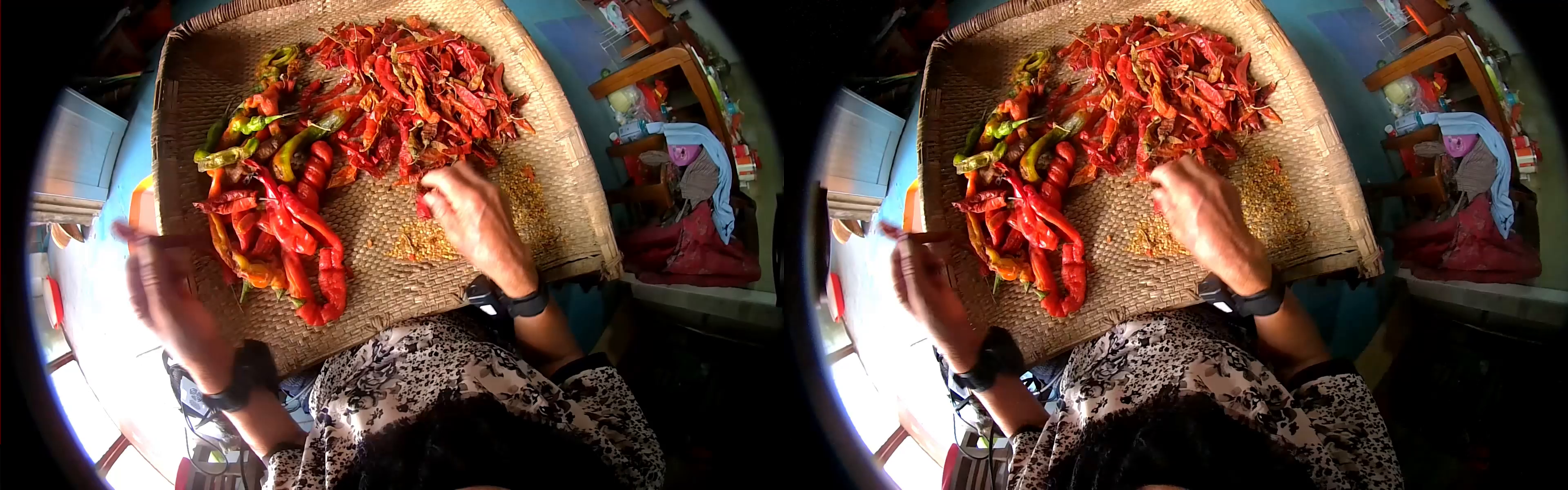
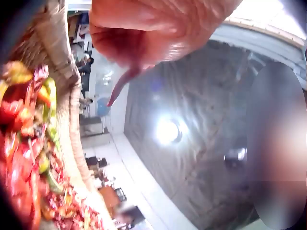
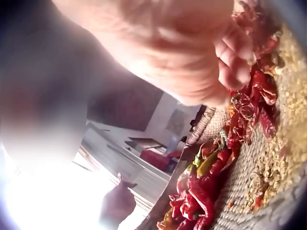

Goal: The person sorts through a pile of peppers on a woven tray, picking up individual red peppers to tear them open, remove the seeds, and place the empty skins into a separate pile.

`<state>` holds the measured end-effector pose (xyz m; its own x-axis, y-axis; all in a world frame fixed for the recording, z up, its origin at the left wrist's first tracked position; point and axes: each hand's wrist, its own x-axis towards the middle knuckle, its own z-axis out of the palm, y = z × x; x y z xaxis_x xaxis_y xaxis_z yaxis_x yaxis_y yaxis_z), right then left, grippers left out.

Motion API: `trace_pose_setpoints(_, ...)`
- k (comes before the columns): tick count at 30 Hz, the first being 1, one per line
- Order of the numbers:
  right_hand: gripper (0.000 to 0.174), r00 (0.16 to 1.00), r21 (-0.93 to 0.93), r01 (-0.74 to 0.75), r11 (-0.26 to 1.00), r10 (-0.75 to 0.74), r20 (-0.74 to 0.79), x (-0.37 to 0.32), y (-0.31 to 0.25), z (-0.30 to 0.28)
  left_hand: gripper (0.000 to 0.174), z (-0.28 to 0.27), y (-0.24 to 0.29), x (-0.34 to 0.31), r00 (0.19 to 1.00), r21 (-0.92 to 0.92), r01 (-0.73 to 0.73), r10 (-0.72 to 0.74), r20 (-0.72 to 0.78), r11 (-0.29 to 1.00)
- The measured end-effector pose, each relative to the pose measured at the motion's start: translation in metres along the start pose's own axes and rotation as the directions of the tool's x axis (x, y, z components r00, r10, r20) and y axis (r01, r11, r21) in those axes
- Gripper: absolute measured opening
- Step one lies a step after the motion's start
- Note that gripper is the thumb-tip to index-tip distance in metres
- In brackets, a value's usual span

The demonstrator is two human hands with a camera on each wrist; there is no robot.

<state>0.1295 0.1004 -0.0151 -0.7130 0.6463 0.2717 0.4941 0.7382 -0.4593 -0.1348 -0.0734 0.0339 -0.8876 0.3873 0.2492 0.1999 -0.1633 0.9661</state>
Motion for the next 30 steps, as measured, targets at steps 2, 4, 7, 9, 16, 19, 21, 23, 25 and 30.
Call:
trace_pose_setpoints(2,0.02,0.998,-0.083,-0.055,0.995,0.054,-0.018,0.009,0.002,-0.014,0.017,-0.032,-0.008,0.021,0.936,0.465,-0.296,0.351,-0.034,0.834)
trace_pose_setpoints(4,0.03,0.997,-0.119,-0.076,0.99,0.076,-0.002,0.014,0.006,-0.017,0.028,-0.071,-0.034,0.048,0.98,-0.054,-0.065,0.054,-0.191,0.996)
trace_pose_setpoints(7,0.029,0.999,-0.194,-0.039,0.98,0.044,0.021,0.016,0.017,-0.009,0.04,-0.088,-0.044,0.056,0.976,-0.413,0.028,-0.114,-0.186,0.91)
trace_pose_setpoints(9,0.026,0.999,-0.184,-0.03,0.982,0.033,0.014,0.018,0.016,-0.006,0.045,-0.09,-0.043,0.05,0.959,-0.52,0.111,-0.229,-0.167,0.847)
trace_pose_setpoints(16,0.016,0.996,0.003,-0.057,0.998,0.057,-0.061,0.015,0.014,-0.008,0.036,-0.012,-0.011,0.011,0.988,-0.105,0.114,-0.125,-0.096,0.988)
trace_pose_setpoints(19,0.012,0.984,0.319,-0.128,0.939,0.16,-0.075,0.008,0.007,-0.014,0.02,0.025,0.001,-0.027,0.976,-0.126,0.197,-0.182,0.121,0.972)
trace_pose_setpoints(21,0.007,0.954,0.613,-0.24,0.753,0.3,0.005,0.0,0.001,-0.017,0.015,0.046,-0.001,-0.049,0.89,0.057,0.201,-0.207,0.406,0.978)
trace_pose_setpoints(23,0.011,0.964,0.606,-0.207,0.768,0.265,-0.006,-0.006,-0.001,-0.018,0.017,0.07,-0.015,-0.073,0.782,0.066,0.089,-0.111,0.613,0.994)
trace_pose_setpoints(25,0.01,0.959,0.661,-0.239,0.712,0.28,0.045,-0.009,-0.015,-0.021,0.021,0.089,-0.015,-0.09,0.714,0.024,0.132,-0.112,0.691,0.991)
trace_pose_setpoints(30,0.007,0.968,0.539,-0.247,0.805,0.226,0.105,-0.021,-0.026,-0.013,0.02,0.108,-0.03,-0.101,0.665,-0.098,0.269,-0.111,0.738,0.958)
